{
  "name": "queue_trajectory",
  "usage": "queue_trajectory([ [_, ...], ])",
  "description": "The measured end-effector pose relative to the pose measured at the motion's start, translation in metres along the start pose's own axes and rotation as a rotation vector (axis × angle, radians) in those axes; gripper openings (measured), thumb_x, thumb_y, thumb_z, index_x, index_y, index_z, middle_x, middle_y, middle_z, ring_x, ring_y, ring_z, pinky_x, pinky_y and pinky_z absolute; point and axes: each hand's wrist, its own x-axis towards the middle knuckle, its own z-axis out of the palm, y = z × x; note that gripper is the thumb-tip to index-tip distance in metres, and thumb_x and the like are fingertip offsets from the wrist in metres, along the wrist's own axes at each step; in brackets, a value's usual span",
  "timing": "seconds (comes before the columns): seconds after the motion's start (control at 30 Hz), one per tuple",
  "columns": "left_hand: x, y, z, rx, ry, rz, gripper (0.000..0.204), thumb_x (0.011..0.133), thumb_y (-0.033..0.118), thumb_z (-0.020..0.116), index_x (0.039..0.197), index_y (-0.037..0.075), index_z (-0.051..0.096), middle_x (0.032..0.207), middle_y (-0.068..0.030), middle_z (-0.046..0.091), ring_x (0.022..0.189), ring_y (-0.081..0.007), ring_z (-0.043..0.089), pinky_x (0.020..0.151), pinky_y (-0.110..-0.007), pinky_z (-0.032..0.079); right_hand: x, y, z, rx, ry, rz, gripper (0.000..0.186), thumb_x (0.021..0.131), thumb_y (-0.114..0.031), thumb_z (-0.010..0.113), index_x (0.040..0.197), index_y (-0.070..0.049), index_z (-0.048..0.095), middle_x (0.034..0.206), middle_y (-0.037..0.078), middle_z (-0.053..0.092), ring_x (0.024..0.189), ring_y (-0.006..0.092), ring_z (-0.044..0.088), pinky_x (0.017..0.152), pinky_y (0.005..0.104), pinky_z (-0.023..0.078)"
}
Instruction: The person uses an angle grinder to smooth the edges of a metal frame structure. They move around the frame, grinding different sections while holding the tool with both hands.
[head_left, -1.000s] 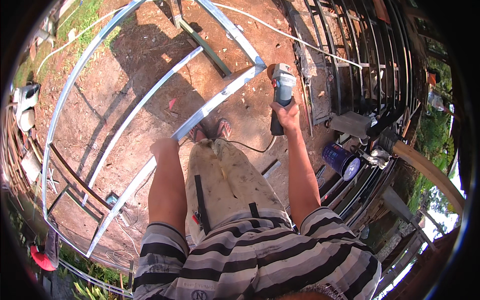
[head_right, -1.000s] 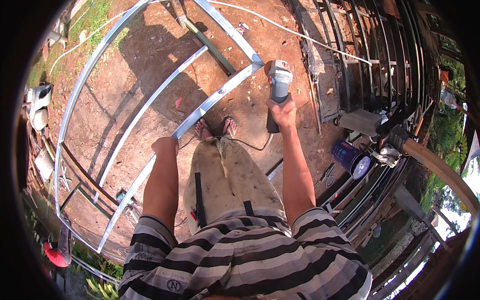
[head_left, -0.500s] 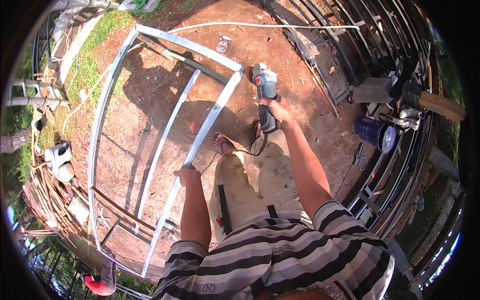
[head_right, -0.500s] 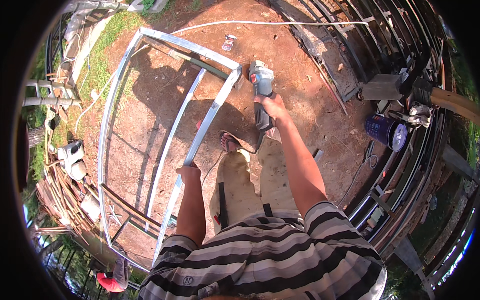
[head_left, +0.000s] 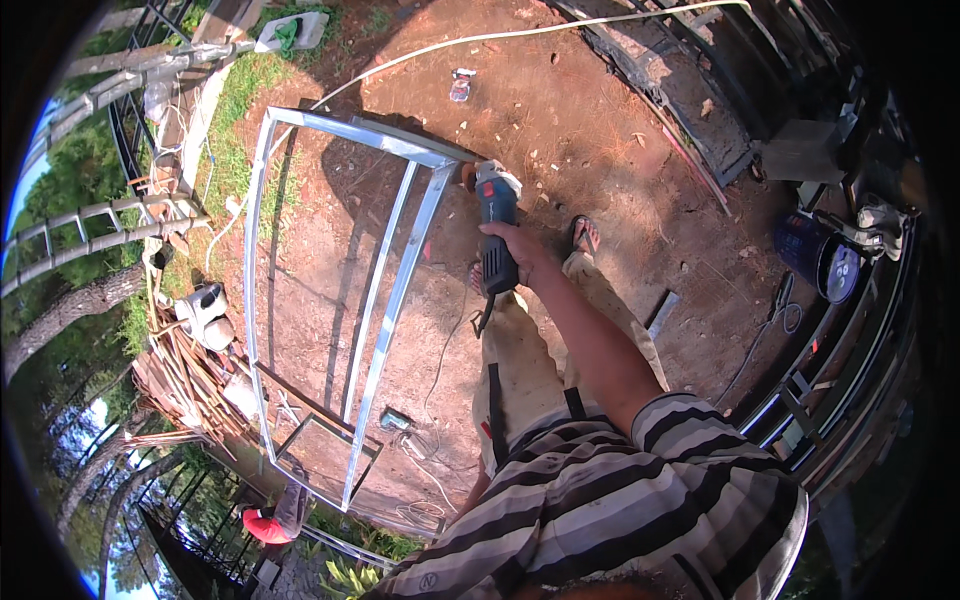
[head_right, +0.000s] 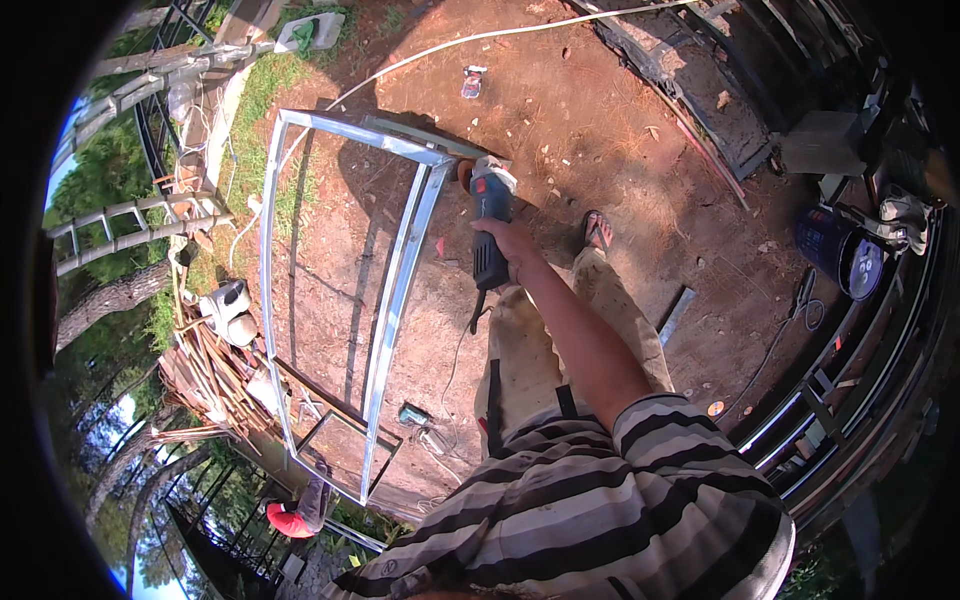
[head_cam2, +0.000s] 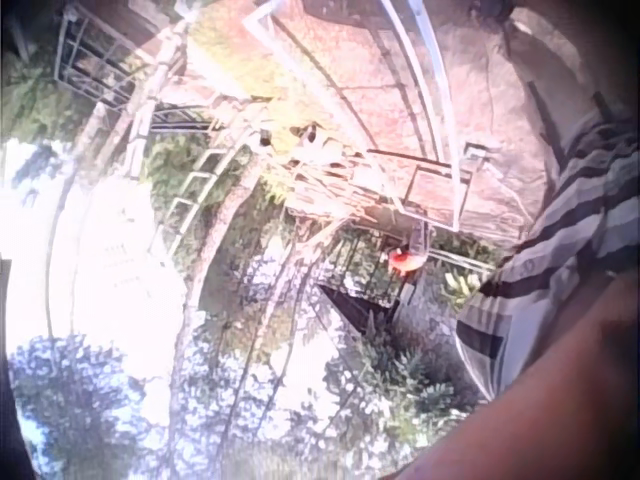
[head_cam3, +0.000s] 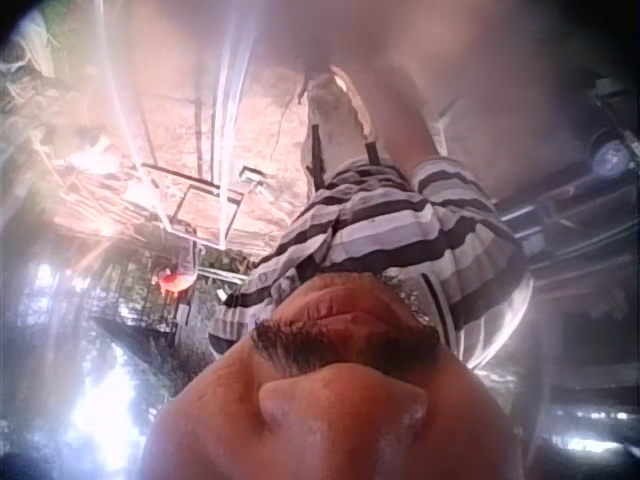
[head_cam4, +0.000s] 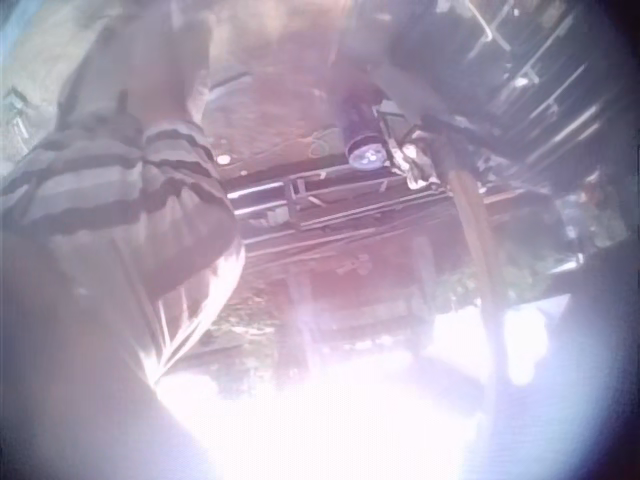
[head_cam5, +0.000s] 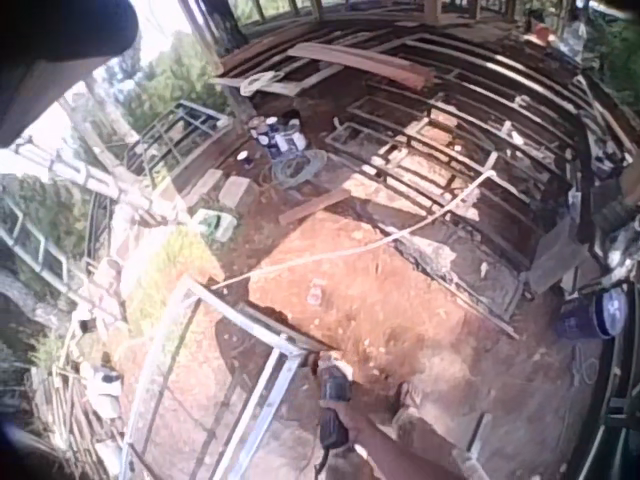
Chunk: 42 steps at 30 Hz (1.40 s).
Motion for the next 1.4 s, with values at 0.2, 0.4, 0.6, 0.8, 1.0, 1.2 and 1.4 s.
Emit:
queue_trajectory([
  [0.2,-0.042,0.007,0.020,0.021,-0.024,0.039,0.039,0.101,0.038,0.059,0.125,0.008,0.061,0.113,-0.0129,0.070,0.098,-0.0241,0.066,0.085,-0.044,0.053,-0.010,0.010,0.025,0.158,-0.091,-0.106,0.028,0.084,-0.018,0.079,0.102,-0.002,0.065,0.077,0.006,0.066,0.061,0.0184,0.066,0.054,0.0340,0.055],
  [0.4,-0.046,0.010,0.023,0.012,-0.047,0.073,0.039,0.101,0.037,0.060,0.125,0.007,0.061,0.112,-0.0126,0.070,0.097,-0.0230,0.066,0.085,-0.042,0.053,0.001,-0.009,0.023,0.167,-0.063,-0.063,0.027,0.082,-0.020,0.080,0.098,-0.003,0.065,0.076,0.004,0.063,0.060,0.0178,0.065,0.055,0.0340,0.054],
  [0.6,-0.035,0.000,0.037,-0.061,-0.068,0.117,0.040,0.100,0.037,0.060,0.124,0.005,0.062,0.111,-0.0123,0.070,0.097,-0.0218,0.066,0.084,-0.041,0.053,0.003,-0.050,0.007,-0.439,-0.008,-0.206,0.038,0.081,-0.026,0.082,0.104,0.000,0.067,0.080,0.008,0.068,0.062,0.0192,0.069,0.055,0.0336,0.055],
  [0.8,-0.020,-0.012,0.067,-0.195,-0.101,0.164,0.040,0.100,0.036,0.061,0.123,0.003,0.063,0.110,-0.0119,0.071,0.096,-0.0207,0.066,0.084,-0.039,0.054,-0.011,-0.092,0.047,-1.398,0.224,-0.513,0.065,0.071,-0.035,0.084,0.121,0.000,0.060,0.106,0.022,0.072,0.098,0.0362,0.072,0.084,0.0459,0.058],
  [1.0,-0.005,-0.026,0.123,-0.407,-0.121,0.186,0.040,0.100,0.035,0.062,0.123,0.002,0.064,0.109,-0.0116,0.071,0.096,-0.0196,0.067,0.084,-0.038,0.054,-0.006,-0.092,0.095,-1.846,0.239,-0.441,0.074,0.072,-0.037,0.082,0.131,-0.005,0.052,0.118,0.025,0.069,0.112,0.0410,0.069,0.095,0.0505,0.056],
  [1.2,0.030,-0.021,0.173,-0.624,-0.142,0.215,0.041,0.099,0.034,0.062,0.122,0.000,0.065,0.109,-0.0113,0.071,0.095,-0.0185,0.067,0.084,-0.036,0.054,0.036,-0.098,0.115,-1.890,0.207,-0.523,0.068,0.072,-0.037,0.081,0.125,-0.003,0.055,0.115,0.025,0.071,0.108,0.0413,0.070,0.091,0.0496,0.057],
  [1.4,0.080,-0.023,0.220,-0.966,-0.107,0.314,0.041,0.099,0.033,0.063,0.121,-0.002,0.066,0.108,-0.0109,0.071,0.095,-0.0173,0.067,0.083,-0.035,0.054,0.069,-0.098,0.150,-2.015,0.248,-0.690,0.070,0.070,-0.038,0.084,0.121,0.004,0.059,0.104,0.024,0.072,0.095,0.0354,0.073,0.083,0.0455,0.057],
])
